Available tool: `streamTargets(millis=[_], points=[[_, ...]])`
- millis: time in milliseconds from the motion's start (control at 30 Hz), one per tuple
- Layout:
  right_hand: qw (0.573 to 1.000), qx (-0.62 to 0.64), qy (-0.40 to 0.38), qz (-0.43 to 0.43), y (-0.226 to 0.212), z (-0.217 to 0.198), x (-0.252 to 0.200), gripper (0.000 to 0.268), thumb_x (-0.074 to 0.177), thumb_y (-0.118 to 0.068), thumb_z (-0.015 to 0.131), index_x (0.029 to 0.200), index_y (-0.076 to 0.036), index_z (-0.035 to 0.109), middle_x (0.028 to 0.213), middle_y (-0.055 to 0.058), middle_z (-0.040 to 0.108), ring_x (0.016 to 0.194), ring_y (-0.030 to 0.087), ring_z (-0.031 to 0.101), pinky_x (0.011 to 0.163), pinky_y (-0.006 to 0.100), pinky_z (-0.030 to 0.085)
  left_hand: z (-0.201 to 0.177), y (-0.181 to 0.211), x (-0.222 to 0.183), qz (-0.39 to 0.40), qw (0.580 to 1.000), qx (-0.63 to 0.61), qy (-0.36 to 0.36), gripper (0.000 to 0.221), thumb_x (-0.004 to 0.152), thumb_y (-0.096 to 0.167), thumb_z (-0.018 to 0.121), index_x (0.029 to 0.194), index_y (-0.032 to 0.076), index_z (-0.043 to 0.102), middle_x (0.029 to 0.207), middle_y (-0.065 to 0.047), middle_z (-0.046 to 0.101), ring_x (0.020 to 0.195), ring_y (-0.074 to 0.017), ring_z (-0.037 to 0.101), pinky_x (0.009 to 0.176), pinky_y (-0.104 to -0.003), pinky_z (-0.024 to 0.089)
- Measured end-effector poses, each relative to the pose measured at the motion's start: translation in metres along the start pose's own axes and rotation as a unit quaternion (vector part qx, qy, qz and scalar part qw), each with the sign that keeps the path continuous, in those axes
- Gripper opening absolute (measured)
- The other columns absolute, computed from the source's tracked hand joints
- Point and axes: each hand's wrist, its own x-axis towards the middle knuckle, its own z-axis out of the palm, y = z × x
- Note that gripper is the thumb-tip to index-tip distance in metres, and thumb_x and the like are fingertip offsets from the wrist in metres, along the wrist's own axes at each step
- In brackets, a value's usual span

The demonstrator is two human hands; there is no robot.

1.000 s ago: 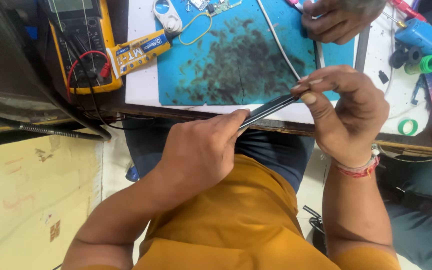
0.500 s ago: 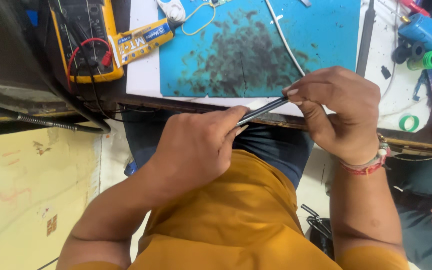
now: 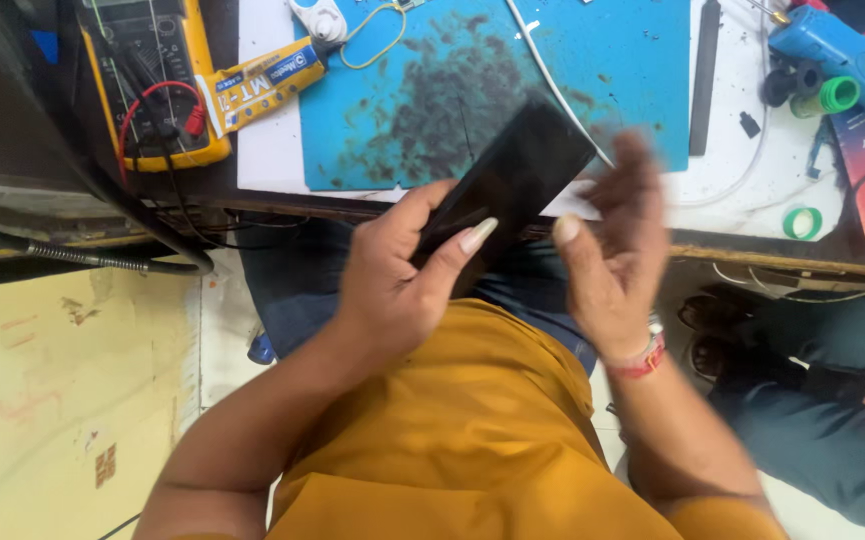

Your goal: The person disassembles a smartphone, removes the battery and screen, and cleans the motherboard with a cotton swab. They handle the phone casing, battery, screen, and motherboard, using a metal prying tool and a cotton swab.

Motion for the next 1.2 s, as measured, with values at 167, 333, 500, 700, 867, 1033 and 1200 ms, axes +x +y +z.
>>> streamTargets(millis=[167,333,500,700,867,1033,1200], points=[[0.947,0.257,-0.014,0.191,0.028,0.018,-0.052,0.052,0.112,-0.011,0.063,0.156,0.008,0.042,0.140,0.011,0.058,0.131,0.017,0.057,0.117,0.033,0.045,0.024,-0.012,-0.006,0.119,0.992,-0.040,-0.021,0.040,0.114,0.017,0.051,0.150,-0.001,0.046,0.133,-0.019,0.064,0.120,-0.0307,0.065,0.106,-0.037,0.051],[0.915,0.337,0.012,0.219,0.034,0.001,-0.058,0.056,0.108,-0.013,0.060,0.158,0.004,0.040,0.149,0.010,0.057,0.134,0.017,0.056,0.116,0.032,0.043,0.028,-0.017,-0.012,0.106,0.987,0.062,-0.100,0.058,0.110,0.020,0.054,0.161,0.001,0.034,0.113,-0.017,0.063,0.097,-0.0311,0.066,0.089,-0.037,0.055],[0.899,0.366,0.018,0.238,0.043,-0.005,-0.066,0.056,0.110,-0.012,0.060,0.160,0.004,0.040,0.148,0.011,0.058,0.133,0.018,0.057,0.115,0.034,0.043,0.033,-0.023,-0.012,0.144,0.980,0.084,-0.109,0.059,0.111,0.019,0.056,0.162,0.003,0.033,0.116,-0.018,0.064,0.100,-0.0348,0.067,0.090,-0.039,0.055],[0.912,0.346,0.022,0.219,0.046,-0.007,-0.065,0.057,0.109,-0.013,0.061,0.159,0.004,0.040,0.150,0.010,0.057,0.136,0.018,0.055,0.118,0.033,0.042,0.037,-0.023,-0.010,0.133,0.981,0.095,-0.108,0.057,0.107,0.017,0.059,0.158,0.001,0.039,0.112,-0.018,0.064,0.097,-0.0356,0.069,0.085,-0.039,0.056],[0.935,0.302,0.065,0.174,0.040,-0.007,-0.065,0.058,0.110,-0.016,0.060,0.159,0.006,0.038,0.152,0.011,0.055,0.138,0.019,0.054,0.120,0.033,0.041,0.040,-0.020,-0.010,0.107,0.980,0.112,-0.125,0.055,0.099,0.018,0.070,0.147,0.000,0.049,0.101,-0.018,0.071,0.088,-0.0341,0.074,0.075,-0.037,0.058],[0.979,0.155,0.050,0.123,0.024,-0.010,-0.061,0.058,0.111,-0.010,0.058,0.161,0.006,0.033,0.150,0.013,0.054,0.134,0.017,0.057,0.117,0.032,0.046,0.044,-0.026,-0.008,0.064,0.988,0.041,-0.137,0.057,0.099,0.013,0.070,0.150,0.000,0.048,0.109,-0.019,0.075,0.091,-0.0299,0.079,0.073,-0.032,0.060],[0.978,0.150,0.029,0.144,0.021,-0.013,-0.051,0.061,0.106,-0.002,0.061,0.158,0.006,0.030,0.142,0.013,0.059,0.125,0.018,0.063,0.106,0.031,0.054,0.043,-0.031,-0.005,0.099,0.985,0.080,-0.116,0.058,0.100,0.014,0.072,0.152,0.002,0.048,0.105,-0.017,0.075,0.093,-0.0297,0.078,0.076,-0.031,0.059]])
